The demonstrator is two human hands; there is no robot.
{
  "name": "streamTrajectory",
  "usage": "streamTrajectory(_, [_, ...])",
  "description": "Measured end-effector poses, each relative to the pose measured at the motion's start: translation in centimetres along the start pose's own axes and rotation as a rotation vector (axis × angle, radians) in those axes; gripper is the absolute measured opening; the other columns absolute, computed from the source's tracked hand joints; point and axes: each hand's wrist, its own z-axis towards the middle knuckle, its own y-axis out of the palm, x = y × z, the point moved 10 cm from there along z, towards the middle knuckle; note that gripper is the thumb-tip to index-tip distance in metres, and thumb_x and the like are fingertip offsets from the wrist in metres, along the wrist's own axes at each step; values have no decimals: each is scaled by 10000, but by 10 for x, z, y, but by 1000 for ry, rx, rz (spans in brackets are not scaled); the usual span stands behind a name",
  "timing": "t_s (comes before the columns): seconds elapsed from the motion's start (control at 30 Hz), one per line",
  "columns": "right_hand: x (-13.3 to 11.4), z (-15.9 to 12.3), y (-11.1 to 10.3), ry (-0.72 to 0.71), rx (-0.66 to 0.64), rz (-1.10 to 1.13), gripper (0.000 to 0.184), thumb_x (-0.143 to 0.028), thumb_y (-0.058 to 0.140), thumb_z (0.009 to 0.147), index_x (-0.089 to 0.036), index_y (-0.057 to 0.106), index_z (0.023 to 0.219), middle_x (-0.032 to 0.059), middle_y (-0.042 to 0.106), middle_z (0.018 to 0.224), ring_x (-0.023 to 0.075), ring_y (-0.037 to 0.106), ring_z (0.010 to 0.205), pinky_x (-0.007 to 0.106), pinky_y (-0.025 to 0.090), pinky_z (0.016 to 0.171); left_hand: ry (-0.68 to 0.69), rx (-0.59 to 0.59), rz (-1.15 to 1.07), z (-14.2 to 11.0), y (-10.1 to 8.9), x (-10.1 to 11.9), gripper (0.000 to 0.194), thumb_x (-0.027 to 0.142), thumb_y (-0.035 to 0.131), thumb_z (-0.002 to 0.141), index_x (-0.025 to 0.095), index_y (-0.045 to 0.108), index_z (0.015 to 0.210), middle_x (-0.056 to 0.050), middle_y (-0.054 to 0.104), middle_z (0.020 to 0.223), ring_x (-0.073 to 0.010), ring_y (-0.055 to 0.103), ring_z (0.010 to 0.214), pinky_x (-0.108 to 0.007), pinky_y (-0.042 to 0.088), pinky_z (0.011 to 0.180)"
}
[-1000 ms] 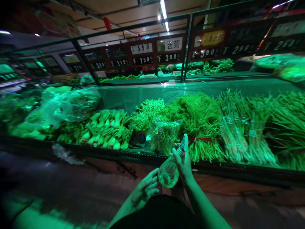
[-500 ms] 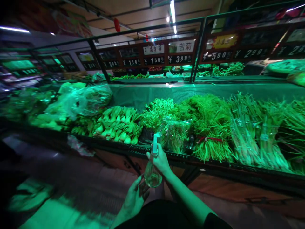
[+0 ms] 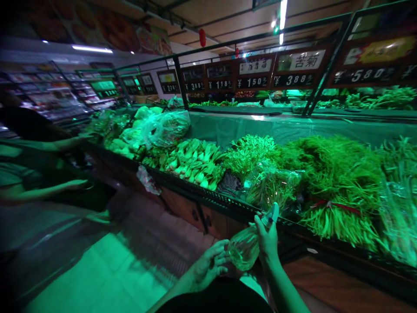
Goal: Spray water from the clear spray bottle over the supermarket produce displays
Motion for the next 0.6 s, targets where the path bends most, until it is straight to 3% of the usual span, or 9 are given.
streamTrajectory(0.13, [15,-9,56,-7,-119,-45,826,-546,898,649,-290,603,1376,12,699,1033,225,719,870,365,674,718,75,99,-64,-17,-36,10,717,478,850,707,194,597,1315,-84,748,1221,-205,690,1038,-270,484,777])
streamTrajectory(0.3, [35,-21,137,7,-243,-106,633,-574,871,623,-256,655,1126,20,691,987,221,709,779,370,670,647,182,174,-214,-39,-79,24,662,419,782,840,210,540,1420,-102,766,1239,-218,716,1058,-277,491,795])
streamTrajectory(0.5, [78,-50,255,115,-519,-83,547,-566,854,643,-236,657,1033,35,721,1020,199,710,649,395,647,627,325,341,-398,-64,-146,53,520,365,720,933,266,573,1422,-92,685,1422,-242,668,1236,-300,550,853])
streamTrajectory(0.6, [104,-68,318,106,-653,-110,544,-595,853,643,-236,674,1010,69,749,1036,236,738,670,409,645,623,297,375,-415,-73,-172,77,456,444,691,968,286,603,1387,-103,665,1417,-287,658,1227,-446,596,944])
